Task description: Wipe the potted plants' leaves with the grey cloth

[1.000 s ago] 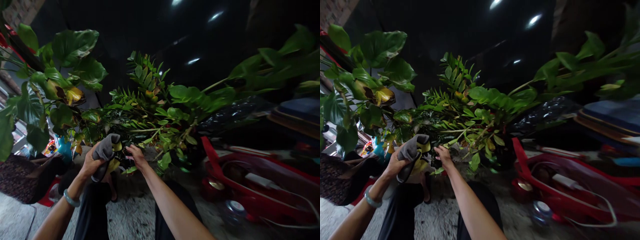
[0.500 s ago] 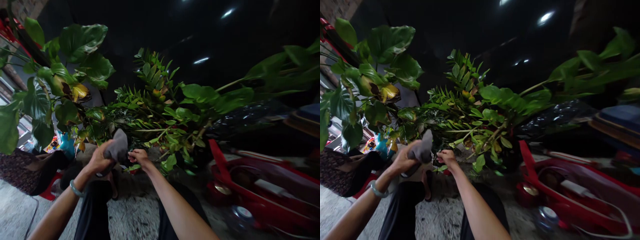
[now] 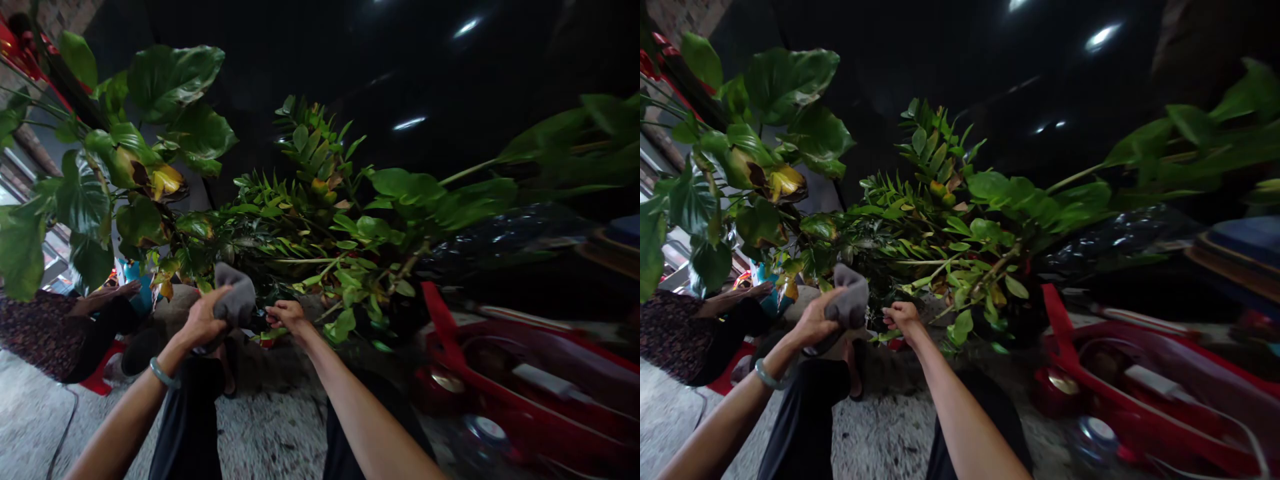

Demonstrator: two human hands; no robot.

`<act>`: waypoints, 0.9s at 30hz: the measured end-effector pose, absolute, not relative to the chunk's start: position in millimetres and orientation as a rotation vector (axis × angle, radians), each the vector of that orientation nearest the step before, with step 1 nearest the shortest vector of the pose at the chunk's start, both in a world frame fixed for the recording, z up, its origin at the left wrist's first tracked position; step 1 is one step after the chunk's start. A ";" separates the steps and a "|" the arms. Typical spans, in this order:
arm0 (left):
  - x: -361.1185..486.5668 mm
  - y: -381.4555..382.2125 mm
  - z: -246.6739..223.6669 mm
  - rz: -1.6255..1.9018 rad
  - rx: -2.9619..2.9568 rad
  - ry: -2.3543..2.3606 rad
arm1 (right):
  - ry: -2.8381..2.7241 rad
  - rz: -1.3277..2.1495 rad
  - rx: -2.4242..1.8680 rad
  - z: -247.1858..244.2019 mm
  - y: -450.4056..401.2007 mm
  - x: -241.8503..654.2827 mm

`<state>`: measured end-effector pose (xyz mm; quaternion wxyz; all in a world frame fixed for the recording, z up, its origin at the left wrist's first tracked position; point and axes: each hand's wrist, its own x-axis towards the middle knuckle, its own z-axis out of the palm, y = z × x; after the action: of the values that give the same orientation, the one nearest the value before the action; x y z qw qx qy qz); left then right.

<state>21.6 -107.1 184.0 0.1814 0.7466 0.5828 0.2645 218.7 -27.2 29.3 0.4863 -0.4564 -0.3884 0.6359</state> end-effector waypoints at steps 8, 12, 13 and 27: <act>-13.2 -106.9 215.5 1.093 2.073 1.674 | -0.962 1.541 -1.122 28.9 -28.3 232.3; -7.1 -74.8 208.2 1.237 1.991 1.879 | -0.954 1.521 -1.120 30.2 -29.0 226.2; -2.8 -73.1 197.4 1.144 1.981 1.890 | -0.956 1.520 -1.118 30.6 -29.1 224.2; 25.2 -88.5 223.5 1.287 2.071 1.598 | -0.976 1.504 -1.137 32.6 -32.0 229.2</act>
<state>25.2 -88.5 223.5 0.1130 0.7058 0.5446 0.4388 229.2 -32.0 32.6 0.4877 -0.4676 -0.4013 0.6184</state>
